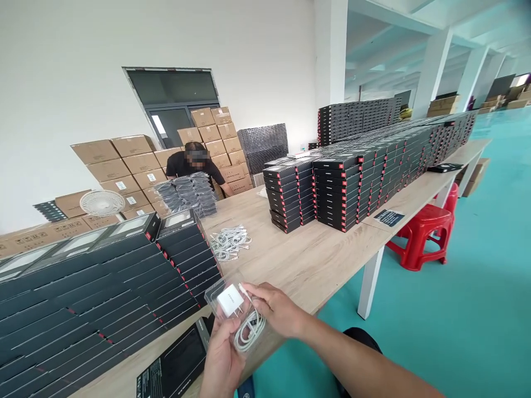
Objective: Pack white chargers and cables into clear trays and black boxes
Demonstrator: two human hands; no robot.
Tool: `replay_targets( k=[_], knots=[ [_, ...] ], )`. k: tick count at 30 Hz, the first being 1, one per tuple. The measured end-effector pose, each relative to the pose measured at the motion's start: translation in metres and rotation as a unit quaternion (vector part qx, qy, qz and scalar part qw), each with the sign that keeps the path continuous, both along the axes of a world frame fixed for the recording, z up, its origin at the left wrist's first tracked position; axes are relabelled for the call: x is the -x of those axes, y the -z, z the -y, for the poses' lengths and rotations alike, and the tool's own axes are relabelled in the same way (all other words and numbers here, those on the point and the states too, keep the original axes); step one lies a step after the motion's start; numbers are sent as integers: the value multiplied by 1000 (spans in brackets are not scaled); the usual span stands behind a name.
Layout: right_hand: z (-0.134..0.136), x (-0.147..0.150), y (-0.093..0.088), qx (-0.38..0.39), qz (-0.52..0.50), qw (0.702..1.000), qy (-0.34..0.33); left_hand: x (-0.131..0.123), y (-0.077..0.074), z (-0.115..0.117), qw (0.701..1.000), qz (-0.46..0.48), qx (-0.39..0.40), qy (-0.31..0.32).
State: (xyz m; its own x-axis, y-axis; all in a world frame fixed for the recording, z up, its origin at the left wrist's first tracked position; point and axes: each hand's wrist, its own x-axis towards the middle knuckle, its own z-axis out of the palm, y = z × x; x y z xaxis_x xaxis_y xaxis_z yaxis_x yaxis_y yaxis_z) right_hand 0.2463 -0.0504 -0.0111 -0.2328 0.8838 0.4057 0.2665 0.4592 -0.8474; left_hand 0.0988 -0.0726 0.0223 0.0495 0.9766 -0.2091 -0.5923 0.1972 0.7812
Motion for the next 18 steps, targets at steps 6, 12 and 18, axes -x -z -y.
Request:
replay_targets(
  k=[6, 12, 18],
  knots=[
    [17, -7, -11, -42, -42, 998, 7, 0, -5, 17, 998, -3, -37, 45],
    [42, 5, -13, -21, -74, 997, 16, 4, -11, 37, 999, -3, -52, 11],
    [54, 21, -15, 6, -54, 994, 94, 4, -14, 50, 998, -13, -57, 2]
  ],
)
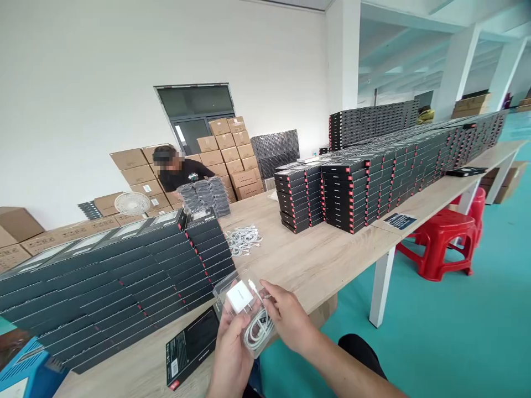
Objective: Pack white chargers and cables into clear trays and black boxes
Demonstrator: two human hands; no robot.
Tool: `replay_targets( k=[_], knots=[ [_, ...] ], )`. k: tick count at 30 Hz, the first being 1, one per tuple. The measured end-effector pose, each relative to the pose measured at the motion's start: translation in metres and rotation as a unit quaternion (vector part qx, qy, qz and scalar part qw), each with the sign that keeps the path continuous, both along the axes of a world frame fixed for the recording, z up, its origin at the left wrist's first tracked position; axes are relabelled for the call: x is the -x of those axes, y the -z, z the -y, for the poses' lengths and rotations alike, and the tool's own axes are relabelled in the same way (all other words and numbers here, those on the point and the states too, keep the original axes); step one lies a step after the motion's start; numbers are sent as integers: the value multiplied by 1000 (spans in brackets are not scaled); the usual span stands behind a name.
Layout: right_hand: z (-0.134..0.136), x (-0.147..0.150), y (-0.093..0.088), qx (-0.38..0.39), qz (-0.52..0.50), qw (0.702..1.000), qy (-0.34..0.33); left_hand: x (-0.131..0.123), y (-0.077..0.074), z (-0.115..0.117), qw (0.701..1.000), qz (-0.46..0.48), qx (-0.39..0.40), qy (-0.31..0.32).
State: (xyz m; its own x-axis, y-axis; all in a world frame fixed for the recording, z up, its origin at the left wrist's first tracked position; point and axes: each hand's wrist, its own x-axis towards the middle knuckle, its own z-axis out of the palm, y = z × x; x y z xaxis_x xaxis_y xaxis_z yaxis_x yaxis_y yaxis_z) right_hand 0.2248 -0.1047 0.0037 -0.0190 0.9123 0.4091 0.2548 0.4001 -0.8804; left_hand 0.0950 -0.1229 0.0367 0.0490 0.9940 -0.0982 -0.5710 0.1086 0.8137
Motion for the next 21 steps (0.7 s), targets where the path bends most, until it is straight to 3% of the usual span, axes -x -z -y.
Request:
replay_targets(
  k=[3, 6, 9, 12, 14, 17, 21],
  knots=[
    [-3, 1, 1, -6, 11, 999, 30, -6, 0, -6, 1000, -6, 17, 12],
    [-21, -7, 8, 15, -36, 999, 13, -12, 3, -26, 999, -11, 33, 32],
    [-56, -23, 24, 59, -135, 989, -35, -21, 15, -60, 996, -25, 64, 51],
    [-103, -43, 42, 102, -244, 964, -28, -37, 33, -100, 994, -37, 96, 31],
    [-132, -55, 46, 138, -288, 947, -23, -50, 35, -123, 992, -43, 117, 12],
    [-159, -74, 26, 183, -325, 928, -30, -74, 12, -148, 986, -46, 159, 9],
    [-167, -99, -38, 202, -332, 921, -1, -107, -57, -158, 982, -43, 184, 12]
  ],
)
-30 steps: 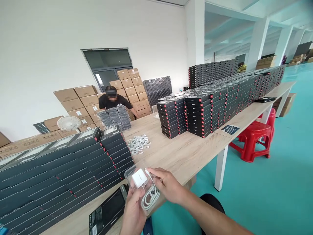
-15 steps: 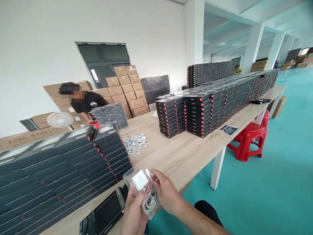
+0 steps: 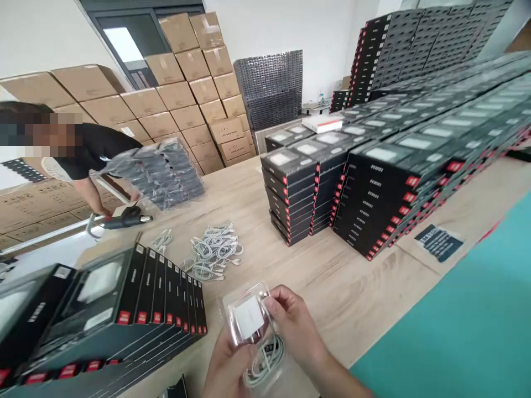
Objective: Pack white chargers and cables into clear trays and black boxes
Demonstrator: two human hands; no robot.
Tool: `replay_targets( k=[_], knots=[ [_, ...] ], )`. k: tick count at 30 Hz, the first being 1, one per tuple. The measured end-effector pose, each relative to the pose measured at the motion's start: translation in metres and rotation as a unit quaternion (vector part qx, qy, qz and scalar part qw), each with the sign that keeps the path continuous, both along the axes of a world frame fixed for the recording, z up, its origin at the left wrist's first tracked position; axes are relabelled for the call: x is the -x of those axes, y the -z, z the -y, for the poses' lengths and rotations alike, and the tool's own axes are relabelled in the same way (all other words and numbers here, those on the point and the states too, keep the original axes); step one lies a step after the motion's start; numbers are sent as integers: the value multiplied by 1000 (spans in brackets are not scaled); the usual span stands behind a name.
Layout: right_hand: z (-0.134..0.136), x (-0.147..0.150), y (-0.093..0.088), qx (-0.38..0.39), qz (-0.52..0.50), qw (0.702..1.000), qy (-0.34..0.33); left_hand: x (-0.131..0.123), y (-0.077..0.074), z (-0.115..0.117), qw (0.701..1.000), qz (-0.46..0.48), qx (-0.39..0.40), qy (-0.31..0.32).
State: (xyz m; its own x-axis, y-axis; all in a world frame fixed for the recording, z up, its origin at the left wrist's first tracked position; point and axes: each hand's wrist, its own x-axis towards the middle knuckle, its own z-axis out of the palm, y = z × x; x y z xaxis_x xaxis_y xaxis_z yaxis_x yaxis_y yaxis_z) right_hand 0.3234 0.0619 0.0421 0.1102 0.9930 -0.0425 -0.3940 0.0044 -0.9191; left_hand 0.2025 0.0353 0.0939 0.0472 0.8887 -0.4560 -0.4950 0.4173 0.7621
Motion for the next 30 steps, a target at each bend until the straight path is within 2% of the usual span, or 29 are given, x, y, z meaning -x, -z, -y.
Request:
replay_targets(
  k=[3, 5, 7, 9, 12, 16, 19, 23, 27, 30],
  knots=[
    [5, -15, -50, 19, 9, 1000, 7, -25, -52, 3, 1000, 11, -4, 0],
    [8, -23, -75, 21, 15, 1000, 0, -38, -79, 7, 1000, 18, -17, 0],
    [9, -28, -91, 18, 21, 1000, -13, -46, -97, 11, 999, 31, -36, -6],
    [6, -32, -101, -2, 33, 998, -46, -46, -108, 15, 997, 50, -55, -18],
    [-4, -32, -107, -40, 86, 988, -120, -34, -114, 19, 994, 66, -71, -41],
    [-11, -22, -112, -37, 173, 963, -205, -16, -117, 26, 991, 67, -75, -85],
    [-9, -6, -119, -52, 199, 959, -193, -10, -122, 28, 989, 66, -77, -110],
    [-14, 10, -127, -68, 197, 958, -198, 0, -121, 25, 988, 92, -77, -101],
    [-20, 8, -133, -65, 153, 956, -241, 17, -113, 16, 986, 108, -97, -87],
    [-17, 7, -137, -76, 181, 952, -236, 33, -110, 5, 984, 107, -108, -96]
  ],
)
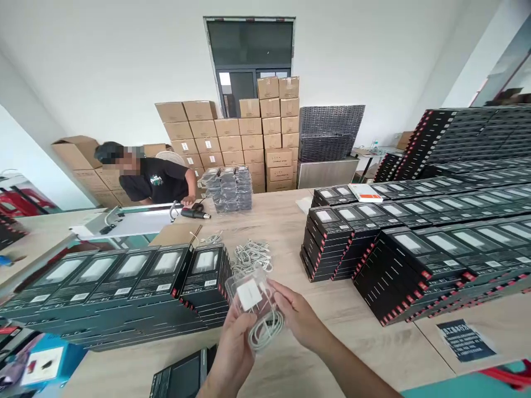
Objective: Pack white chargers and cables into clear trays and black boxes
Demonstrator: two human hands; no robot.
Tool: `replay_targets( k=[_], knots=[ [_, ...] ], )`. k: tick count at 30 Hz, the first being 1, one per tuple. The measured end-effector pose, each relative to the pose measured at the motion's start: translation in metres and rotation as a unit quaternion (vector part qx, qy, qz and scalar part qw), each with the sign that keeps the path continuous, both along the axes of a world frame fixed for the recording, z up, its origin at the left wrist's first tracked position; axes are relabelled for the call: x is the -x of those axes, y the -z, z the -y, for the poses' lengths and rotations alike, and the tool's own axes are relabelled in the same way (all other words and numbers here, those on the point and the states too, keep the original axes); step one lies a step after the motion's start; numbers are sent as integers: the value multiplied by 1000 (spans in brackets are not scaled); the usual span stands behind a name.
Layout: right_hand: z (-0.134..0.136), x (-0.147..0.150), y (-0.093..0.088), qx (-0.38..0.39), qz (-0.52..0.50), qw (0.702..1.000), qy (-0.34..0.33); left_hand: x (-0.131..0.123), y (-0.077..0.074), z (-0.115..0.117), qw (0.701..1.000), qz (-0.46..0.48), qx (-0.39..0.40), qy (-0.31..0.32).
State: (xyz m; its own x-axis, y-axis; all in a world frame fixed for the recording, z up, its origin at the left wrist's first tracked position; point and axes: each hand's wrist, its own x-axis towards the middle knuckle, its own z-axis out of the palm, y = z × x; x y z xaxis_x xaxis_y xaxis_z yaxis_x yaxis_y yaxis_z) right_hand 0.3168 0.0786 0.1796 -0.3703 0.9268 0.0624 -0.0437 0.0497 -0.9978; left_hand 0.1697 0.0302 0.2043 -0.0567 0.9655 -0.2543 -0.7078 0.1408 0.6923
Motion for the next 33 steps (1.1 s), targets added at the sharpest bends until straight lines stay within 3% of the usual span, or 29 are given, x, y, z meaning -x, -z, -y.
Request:
replay_targets(
  k=[4, 8, 13, 16, 21, 23, 25, 26, 27, 29, 30, 31, 32, 33],
  knots=[
    [13, 15, -8, 17, 35, 999, 2, 20, -3, -9, 1000, 22, -17, 2],
    [25, 38, -10, 48, -8, 999, -20, 39, -2, -10, 997, 65, -29, 31],
    [32, 50, 5, 119, -49, 991, -47, 62, 18, -4, 995, 80, -20, 63],
    [25, 42, 10, 171, -58, 978, -107, 68, 28, 2, 993, 76, 18, 94],
    [-6, 21, 4, 222, -45, 968, -104, 57, 34, 16, 981, 11, 29, 194],
    [-16, 12, 8, 237, -6, 962, -140, 63, 44, 25, 975, -51, 16, 215],
    [-20, -1, 19, 265, 19, 953, -145, 84, 62, 36, 958, -170, 32, 227],
    [-20, -9, 27, 284, 18, 950, -131, 99, 73, 43, 933, -269, 47, 233],
    [-19, -18, 35, 305, 9, 946, -108, 117, 85, 49, 885, -401, 56, 229],
    [-16, -38, 54, 349, -21, 935, -54, 151, 109, 57, 707, -660, 78, 241],
    [-15, -46, 63, 368, -36, 929, -29, 165, 120, 58, 610, -734, 80, 287],
    [-15, -54, 70, 384, -49, 922, -8, 175, 129, 58, 538, -778, 69, 316],
    [-14, -60, 77, 397, -58, 916, 8, 181, 136, 56, 494, -802, 61, 329],
    [-15, -64, 81, 406, -65, 911, 22, 183, 141, 54, 475, -813, 56, 334]
  ],
)
